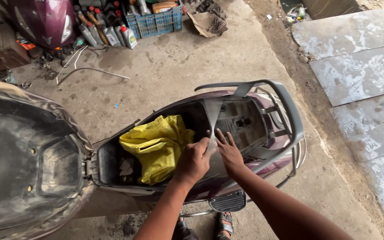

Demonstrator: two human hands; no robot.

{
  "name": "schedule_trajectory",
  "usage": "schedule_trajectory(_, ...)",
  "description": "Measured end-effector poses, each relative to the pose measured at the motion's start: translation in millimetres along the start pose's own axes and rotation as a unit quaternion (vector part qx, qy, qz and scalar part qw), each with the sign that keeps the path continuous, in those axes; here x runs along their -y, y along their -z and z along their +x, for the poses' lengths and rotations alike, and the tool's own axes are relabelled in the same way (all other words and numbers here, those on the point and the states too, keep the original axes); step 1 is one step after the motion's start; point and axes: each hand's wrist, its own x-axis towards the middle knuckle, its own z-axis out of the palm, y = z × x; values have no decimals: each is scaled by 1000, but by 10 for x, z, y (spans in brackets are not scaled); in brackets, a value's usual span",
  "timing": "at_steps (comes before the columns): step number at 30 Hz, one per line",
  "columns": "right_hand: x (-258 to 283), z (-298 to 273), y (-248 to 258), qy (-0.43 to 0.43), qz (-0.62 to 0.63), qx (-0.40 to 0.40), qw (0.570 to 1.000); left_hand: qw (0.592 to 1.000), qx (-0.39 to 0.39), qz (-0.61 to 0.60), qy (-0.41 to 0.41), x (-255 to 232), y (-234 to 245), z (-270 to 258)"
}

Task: The recorder is repairing a scooter, working on components under the seat and near the engine.

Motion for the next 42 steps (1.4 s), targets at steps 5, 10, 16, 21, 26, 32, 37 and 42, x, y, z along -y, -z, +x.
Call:
schedule_trajectory(5, 119, 170, 410, -66, 223, 183, 955, 999, 16, 23, -29, -8, 107, 60)
schedule_trajectory(10, 202, 300, 604, -81, 153, 265, 949, 999, 22, 29, -28, 203, 100, 38)
schedule_trajectory(16, 279, 286, 400, -107, 210, 168, 957, 998, 47, -10, 28, 213, 204, 94)
schedule_trajectory(21, 219, 480, 939, -109, 170, 314, 928, 998, -57, -30, 8, 19, 568, 359)
schedule_trajectory(26, 332, 450, 678, -46, 108, 298, 947, 994, -107, -8, -10, 363, 1306, 516)
schedule_trajectory(32, 354, 433, 643, -11, 79, 287, 955, 984, -152, 94, 11, 444, 1940, 364)
schedule_trajectory(37, 274, 414, 581, 6, 99, 248, 964, 979, -178, 87, 47, 740, 1986, 69)
schedule_trajectory(42, 360, 413, 571, -17, 95, 265, 959, 964, -200, 63, 162, 1166, 1878, -388)
